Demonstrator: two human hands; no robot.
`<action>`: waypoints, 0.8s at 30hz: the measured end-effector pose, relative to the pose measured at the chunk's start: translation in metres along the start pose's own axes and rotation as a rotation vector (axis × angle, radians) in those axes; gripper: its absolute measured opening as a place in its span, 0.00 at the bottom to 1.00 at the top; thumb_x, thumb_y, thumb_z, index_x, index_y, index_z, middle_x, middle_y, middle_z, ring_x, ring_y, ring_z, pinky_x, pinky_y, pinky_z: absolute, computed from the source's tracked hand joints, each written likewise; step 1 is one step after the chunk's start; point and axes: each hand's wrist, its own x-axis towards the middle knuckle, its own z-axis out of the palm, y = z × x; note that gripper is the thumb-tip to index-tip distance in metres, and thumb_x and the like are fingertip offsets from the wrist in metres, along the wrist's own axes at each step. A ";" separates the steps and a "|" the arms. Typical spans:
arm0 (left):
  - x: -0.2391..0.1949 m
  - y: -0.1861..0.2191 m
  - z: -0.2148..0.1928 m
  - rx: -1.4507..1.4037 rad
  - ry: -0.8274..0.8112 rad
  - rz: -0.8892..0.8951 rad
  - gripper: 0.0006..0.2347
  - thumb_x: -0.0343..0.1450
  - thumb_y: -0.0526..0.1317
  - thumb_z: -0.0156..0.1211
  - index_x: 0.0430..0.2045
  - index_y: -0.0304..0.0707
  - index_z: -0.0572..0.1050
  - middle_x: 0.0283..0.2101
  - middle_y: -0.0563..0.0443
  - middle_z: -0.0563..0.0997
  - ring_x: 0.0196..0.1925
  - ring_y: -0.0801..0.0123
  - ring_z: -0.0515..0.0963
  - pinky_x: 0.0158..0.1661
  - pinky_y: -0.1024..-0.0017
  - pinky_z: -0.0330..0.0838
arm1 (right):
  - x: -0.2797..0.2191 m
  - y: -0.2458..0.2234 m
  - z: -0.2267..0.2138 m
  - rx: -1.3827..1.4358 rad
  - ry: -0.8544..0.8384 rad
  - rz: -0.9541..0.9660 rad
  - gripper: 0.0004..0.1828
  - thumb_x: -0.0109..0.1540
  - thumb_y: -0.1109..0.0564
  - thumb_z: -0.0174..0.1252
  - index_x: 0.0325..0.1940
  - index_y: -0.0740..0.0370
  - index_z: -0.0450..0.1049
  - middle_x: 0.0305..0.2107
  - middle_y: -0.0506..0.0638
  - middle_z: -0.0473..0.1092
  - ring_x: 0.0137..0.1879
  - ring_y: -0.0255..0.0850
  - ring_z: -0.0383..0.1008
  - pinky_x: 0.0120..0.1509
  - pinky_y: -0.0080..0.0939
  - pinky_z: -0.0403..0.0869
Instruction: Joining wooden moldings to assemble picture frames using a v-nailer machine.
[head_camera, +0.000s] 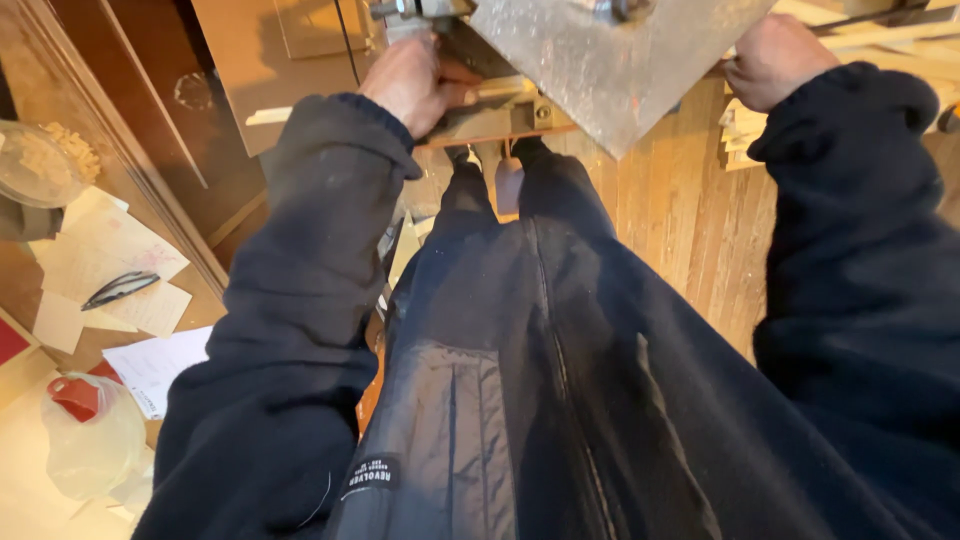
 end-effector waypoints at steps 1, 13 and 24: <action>-0.002 -0.002 0.003 -0.018 0.012 -0.024 0.08 0.67 0.37 0.71 0.37 0.37 0.85 0.37 0.40 0.85 0.40 0.52 0.85 0.46 0.62 0.76 | -0.008 -0.014 -0.005 -0.052 0.088 0.003 0.15 0.63 0.62 0.57 0.53 0.66 0.77 0.44 0.67 0.74 0.52 0.65 0.73 0.55 0.58 0.72; -0.001 -0.012 -0.004 0.063 -0.002 0.075 0.11 0.66 0.42 0.71 0.38 0.37 0.86 0.34 0.37 0.84 0.37 0.48 0.84 0.43 0.58 0.76 | 0.041 -0.246 0.044 0.224 0.352 -0.057 0.35 0.72 0.49 0.58 0.77 0.66 0.54 0.68 0.65 0.58 0.56 0.65 0.73 0.54 0.55 0.75; -0.015 -0.018 0.006 0.138 0.161 0.115 0.10 0.65 0.45 0.71 0.29 0.38 0.85 0.28 0.36 0.82 0.32 0.46 0.82 0.36 0.53 0.74 | 0.065 -0.268 0.074 0.005 0.275 -0.015 0.28 0.65 0.59 0.61 0.67 0.64 0.61 0.58 0.65 0.65 0.49 0.67 0.73 0.45 0.62 0.71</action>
